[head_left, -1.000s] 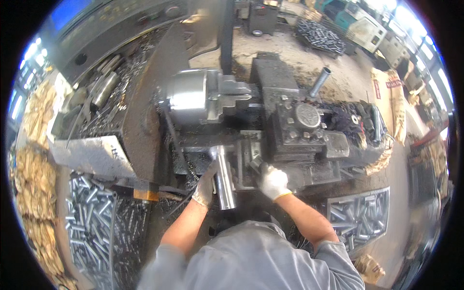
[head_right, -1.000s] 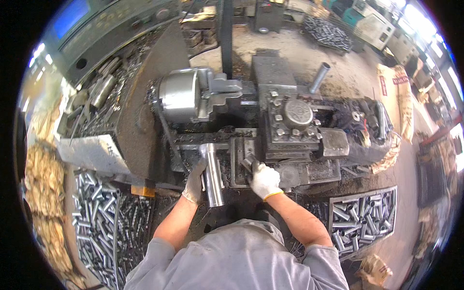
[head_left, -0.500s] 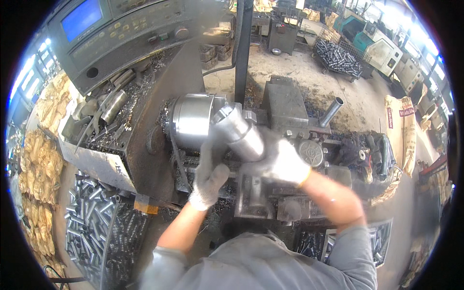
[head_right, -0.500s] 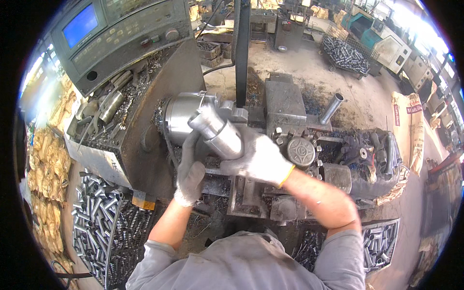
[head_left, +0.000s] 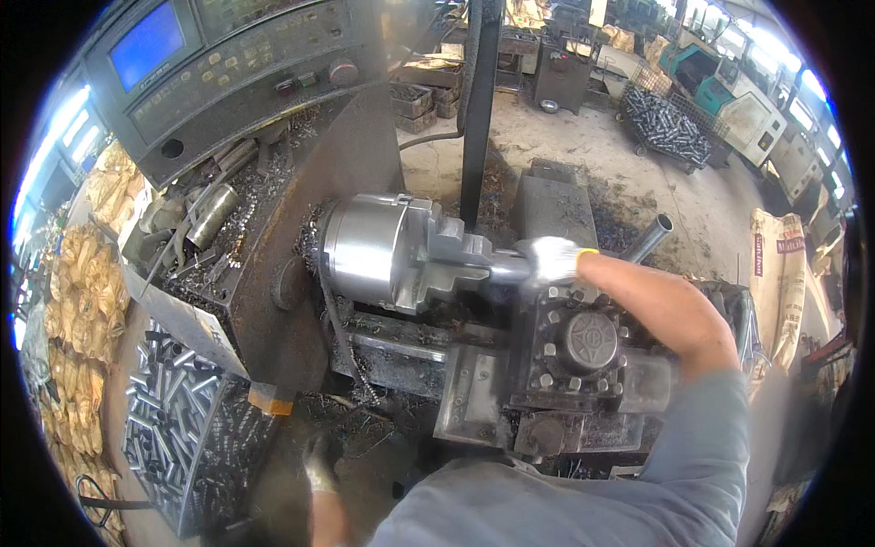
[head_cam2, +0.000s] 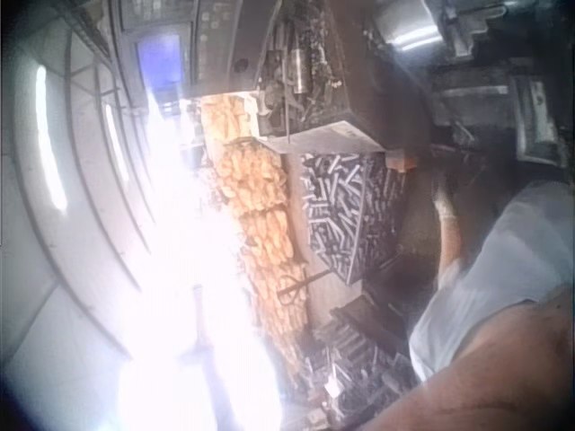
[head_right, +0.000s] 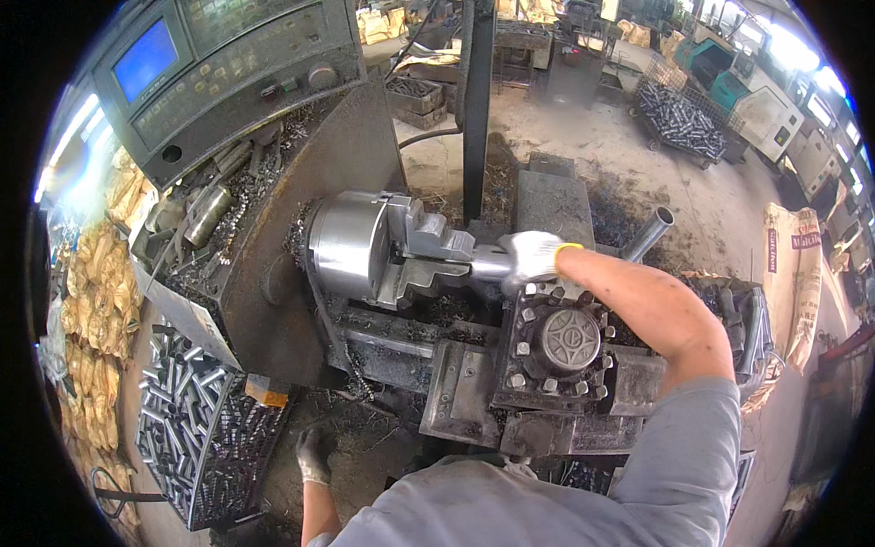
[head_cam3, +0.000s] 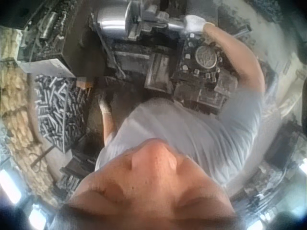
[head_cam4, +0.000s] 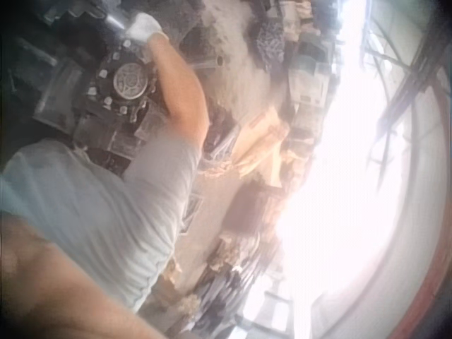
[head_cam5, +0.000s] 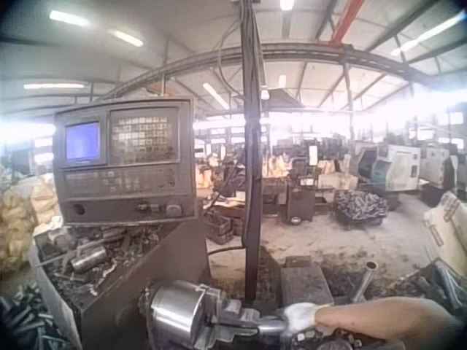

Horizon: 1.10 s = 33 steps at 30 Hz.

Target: The person repeatedly picks up cylindrical metal tubes from a nearby bin, inserts them into a lathe chuck, and then removes them after a brief machine cycle. The person places the processed tubes into a collection bin. This cycle is repeated continuously throughout the clip.

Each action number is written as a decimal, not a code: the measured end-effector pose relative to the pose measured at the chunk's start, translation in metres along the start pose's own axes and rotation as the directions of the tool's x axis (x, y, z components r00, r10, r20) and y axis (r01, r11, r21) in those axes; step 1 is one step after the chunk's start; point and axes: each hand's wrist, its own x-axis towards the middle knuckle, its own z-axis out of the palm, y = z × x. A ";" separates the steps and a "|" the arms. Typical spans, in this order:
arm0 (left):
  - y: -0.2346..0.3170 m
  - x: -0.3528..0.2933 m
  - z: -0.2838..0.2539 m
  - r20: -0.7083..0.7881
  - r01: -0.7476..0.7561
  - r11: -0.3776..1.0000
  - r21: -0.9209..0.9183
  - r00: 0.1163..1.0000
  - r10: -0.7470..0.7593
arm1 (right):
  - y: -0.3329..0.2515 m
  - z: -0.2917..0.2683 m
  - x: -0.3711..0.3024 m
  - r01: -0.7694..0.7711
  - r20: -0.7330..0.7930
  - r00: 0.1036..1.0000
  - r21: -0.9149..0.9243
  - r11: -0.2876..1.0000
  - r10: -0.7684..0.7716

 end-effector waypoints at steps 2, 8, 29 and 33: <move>0.011 0.016 -0.015 -0.027 -0.087 0.981 -0.173 0.996 0.084 | 0.001 0.007 0.011 0.170 -0.038 0.986 0.178 0.969 -0.165; 0.053 0.076 -0.036 -0.132 -0.176 0.925 -0.336 0.981 0.139 | 0.022 0.008 0.020 0.025 0.193 0.981 -0.157 0.987 0.006; 0.195 -0.039 0.072 0.280 -0.778 -0.223 0.588 -0.063 0.958 | -0.172 0.049 -0.237 0.465 -0.734 0.678 0.386 0.797 -0.041; 0.295 -0.075 0.213 0.563 -0.881 -0.329 0.340 -0.089 0.822 | -0.210 0.112 -0.249 0.432 -0.611 0.791 0.600 0.674 0.036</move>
